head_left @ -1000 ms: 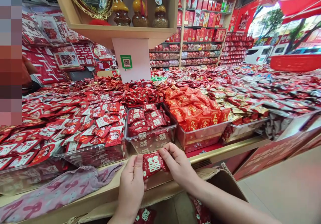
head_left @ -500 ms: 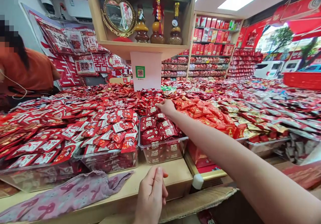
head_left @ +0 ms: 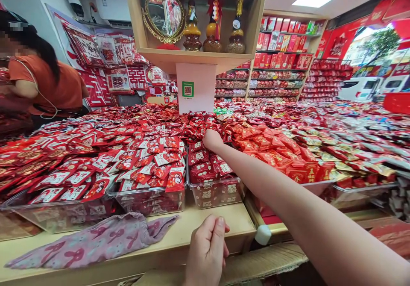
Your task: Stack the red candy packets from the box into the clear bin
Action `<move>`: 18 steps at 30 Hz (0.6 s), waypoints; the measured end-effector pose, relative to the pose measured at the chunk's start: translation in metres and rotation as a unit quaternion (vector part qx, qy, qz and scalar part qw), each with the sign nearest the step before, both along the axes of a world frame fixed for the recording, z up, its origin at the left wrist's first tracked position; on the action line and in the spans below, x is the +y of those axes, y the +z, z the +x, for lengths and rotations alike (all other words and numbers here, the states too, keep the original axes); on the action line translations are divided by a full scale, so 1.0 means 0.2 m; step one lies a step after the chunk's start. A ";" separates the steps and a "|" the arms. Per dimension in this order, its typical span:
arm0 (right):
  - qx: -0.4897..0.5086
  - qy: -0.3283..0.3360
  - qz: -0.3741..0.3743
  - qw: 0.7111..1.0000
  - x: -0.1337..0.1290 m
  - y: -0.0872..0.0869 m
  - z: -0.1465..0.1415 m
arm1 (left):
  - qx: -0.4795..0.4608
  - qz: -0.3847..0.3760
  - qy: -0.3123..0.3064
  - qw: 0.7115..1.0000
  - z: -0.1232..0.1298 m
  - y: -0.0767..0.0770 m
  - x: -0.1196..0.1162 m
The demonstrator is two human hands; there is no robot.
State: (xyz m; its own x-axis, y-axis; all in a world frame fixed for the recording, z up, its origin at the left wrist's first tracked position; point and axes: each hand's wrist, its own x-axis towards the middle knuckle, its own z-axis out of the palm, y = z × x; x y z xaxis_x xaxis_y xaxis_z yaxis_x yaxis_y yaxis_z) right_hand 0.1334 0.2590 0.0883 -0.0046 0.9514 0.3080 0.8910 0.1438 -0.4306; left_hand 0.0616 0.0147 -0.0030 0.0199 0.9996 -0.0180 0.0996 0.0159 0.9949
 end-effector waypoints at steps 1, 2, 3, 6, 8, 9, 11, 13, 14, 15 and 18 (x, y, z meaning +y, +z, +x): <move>-0.010 0.004 0.004 1.000 0.00 0.00 0.00 | -0.002 0.000 0.000 1.000 0.00 0.00 0.00; -0.019 0.010 0.008 1.000 -0.01 0.01 0.01 | -0.003 0.000 0.000 1.000 0.00 0.00 0.00; -0.027 0.017 0.011 0.999 -0.02 0.01 0.01 | -0.003 0.000 0.002 1.000 0.00 0.00 0.00; -0.051 0.048 0.011 0.997 -0.04 0.03 0.01 | -0.007 0.003 0.005 1.000 0.00 0.01 0.00; -0.066 0.072 0.008 0.995 -0.05 0.05 0.01 | -0.011 0.004 0.003 1.000 0.00 0.01 0.00; -0.072 0.083 0.008 0.994 -0.06 0.05 0.01 | -0.011 0.004 0.003 1.000 0.00 0.01 0.00; -0.082 0.104 0.014 0.991 -0.07 0.07 0.01 | -0.007 0.005 0.006 1.000 0.00 0.01 0.00; -0.085 0.121 0.023 0.989 -0.08 0.08 0.00 | 0.001 0.005 0.006 1.000 0.00 0.02 -0.01; -0.083 0.127 0.029 0.988 -0.09 0.10 0.00 | 0.005 0.005 0.003 1.000 0.00 0.01 -0.01; -0.080 0.132 0.037 0.987 -0.11 0.12 0.01 | 0.008 0.005 -0.002 1.000 0.00 0.01 -0.01; -0.063 0.140 0.072 0.985 -0.22 0.20 0.05 | 0.013 0.003 -0.015 1.000 0.00 0.01 -0.01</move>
